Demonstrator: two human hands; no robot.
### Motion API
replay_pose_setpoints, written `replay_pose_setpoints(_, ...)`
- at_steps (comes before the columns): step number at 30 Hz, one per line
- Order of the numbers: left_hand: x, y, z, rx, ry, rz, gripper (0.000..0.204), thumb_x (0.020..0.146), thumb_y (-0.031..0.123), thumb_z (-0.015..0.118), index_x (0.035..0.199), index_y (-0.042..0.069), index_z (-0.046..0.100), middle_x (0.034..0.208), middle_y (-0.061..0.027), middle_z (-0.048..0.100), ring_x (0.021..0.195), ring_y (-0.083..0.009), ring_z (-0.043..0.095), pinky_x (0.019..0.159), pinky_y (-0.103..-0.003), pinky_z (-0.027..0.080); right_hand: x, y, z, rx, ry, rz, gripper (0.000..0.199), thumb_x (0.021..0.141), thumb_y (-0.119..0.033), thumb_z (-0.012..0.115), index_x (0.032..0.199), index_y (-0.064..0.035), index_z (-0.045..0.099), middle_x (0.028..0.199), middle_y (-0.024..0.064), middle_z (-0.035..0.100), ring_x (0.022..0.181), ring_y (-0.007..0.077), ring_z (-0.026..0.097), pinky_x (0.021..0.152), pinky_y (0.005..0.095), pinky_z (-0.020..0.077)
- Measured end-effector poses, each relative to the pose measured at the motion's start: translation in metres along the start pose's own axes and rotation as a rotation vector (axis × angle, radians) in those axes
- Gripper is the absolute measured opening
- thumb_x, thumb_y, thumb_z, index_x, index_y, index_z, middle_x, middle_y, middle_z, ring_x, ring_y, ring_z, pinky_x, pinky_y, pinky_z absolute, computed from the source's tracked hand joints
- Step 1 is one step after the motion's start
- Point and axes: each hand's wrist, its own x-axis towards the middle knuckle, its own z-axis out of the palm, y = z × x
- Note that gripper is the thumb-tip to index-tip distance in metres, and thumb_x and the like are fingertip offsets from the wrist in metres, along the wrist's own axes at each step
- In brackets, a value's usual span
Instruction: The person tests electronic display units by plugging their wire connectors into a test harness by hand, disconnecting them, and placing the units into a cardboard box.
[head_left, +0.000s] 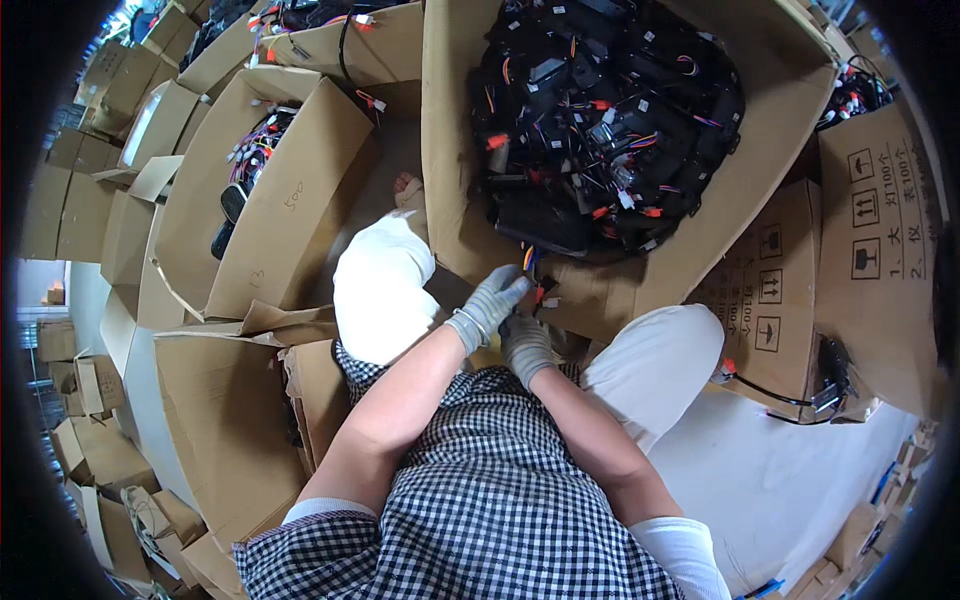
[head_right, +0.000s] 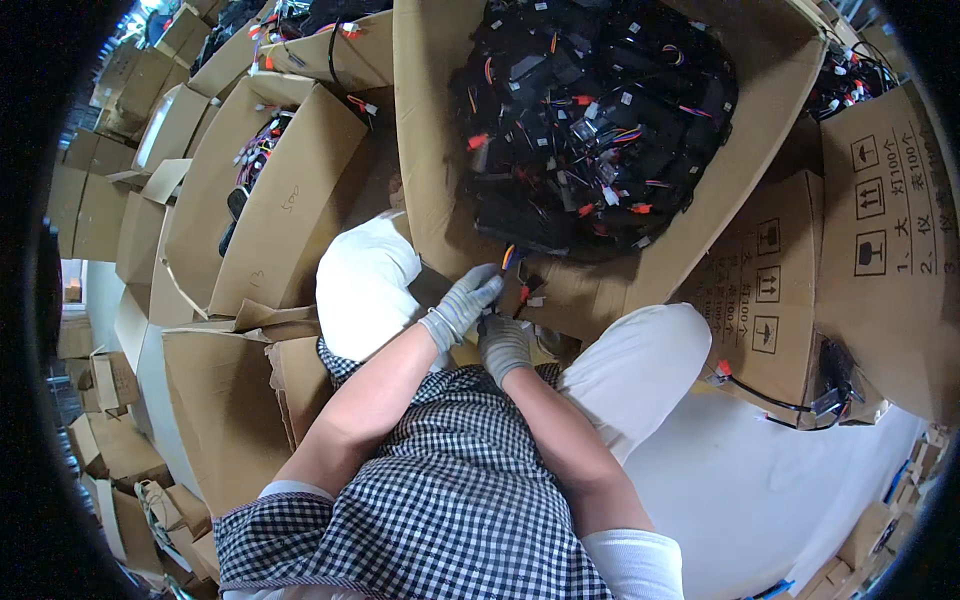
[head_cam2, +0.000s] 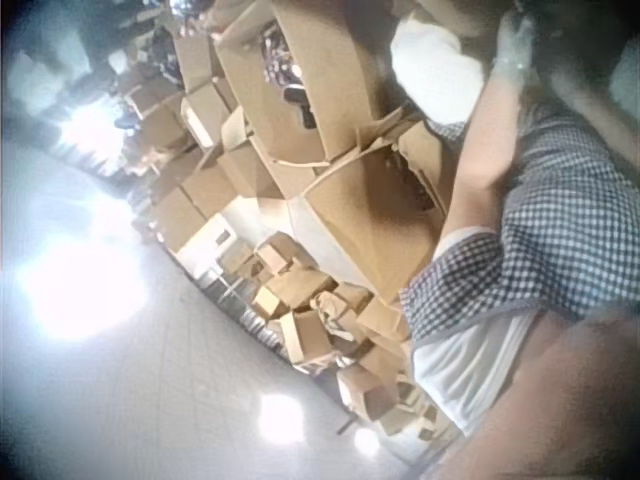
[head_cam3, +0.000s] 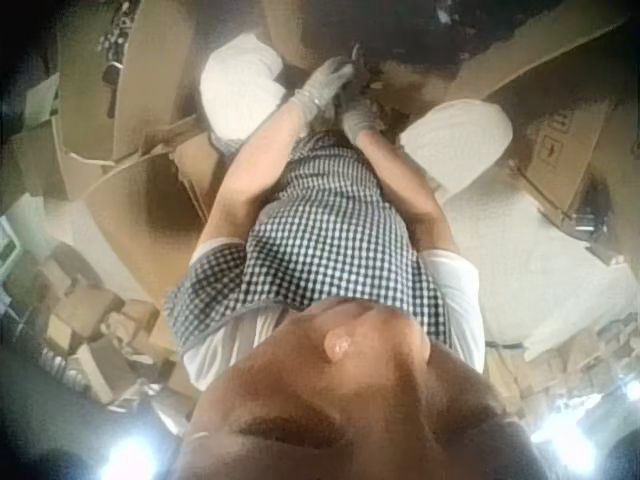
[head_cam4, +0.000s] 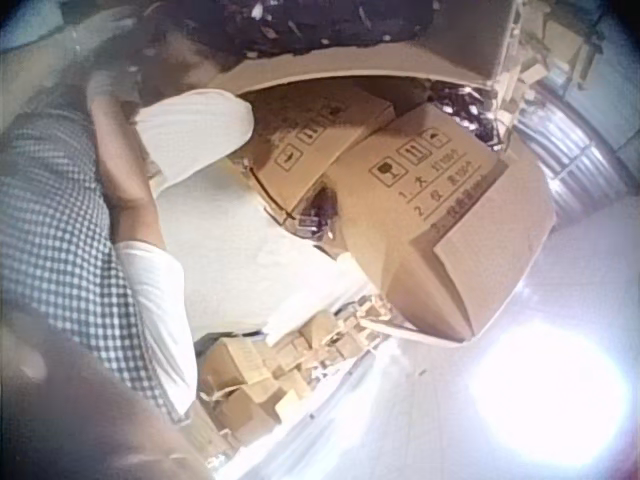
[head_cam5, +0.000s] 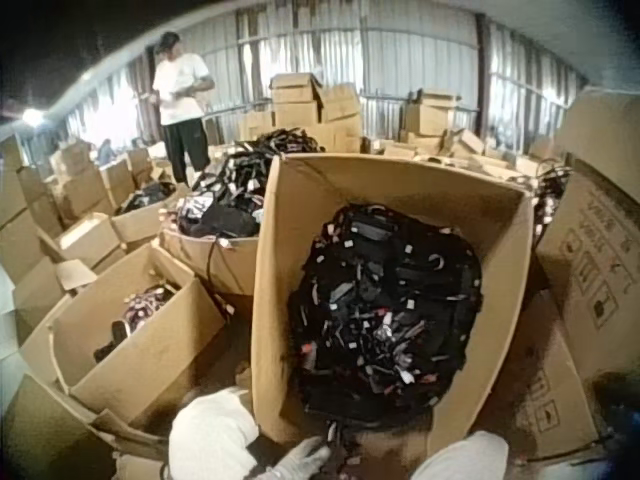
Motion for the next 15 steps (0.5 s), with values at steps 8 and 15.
replay_pose_setpoints(8, -0.013, 0.02, -0.006, -0.488, 0.125, -0.053, 0.028, 0.092, 0.028, 0.052, 0.108, 0.005, 0.053, 0.076, 0.0004, 0.056, 0.066, -0.0066, 0.051, 0.061, -0.021, 0.044, -0.001, 0.01, 0.01, 0.029, -0.028, 0.027, 0.034, 0.083, -0.015, 0.047, 0.116, -0.01, 0.051, 0.112, 0.0213, 0.056, 0.1, 0.0337, 0.056, 0.081, 0.0433, 0.0459)
replay_pose_setpoints(15, -0.005, 0.028, -0.027, -0.995, 0.199, -0.091, 0.019, 0.088, 0.026, 0.054, 0.092, 0.008, 0.057, 0.056, 0.0075, 0.033, 0.05, -0.0091, 0.031, 0.063, -0.032, 0.039, -0.011, 0.002, -0.012, 0.155, 0.351, 0.108, 0.021, 0.08, -0.016, 0.053, 0.094, -0.0014, 0.057, 0.111, 0.0208, 0.054, 0.098, 0.0361, 0.054, 0.08, 0.0441, 0.0447)
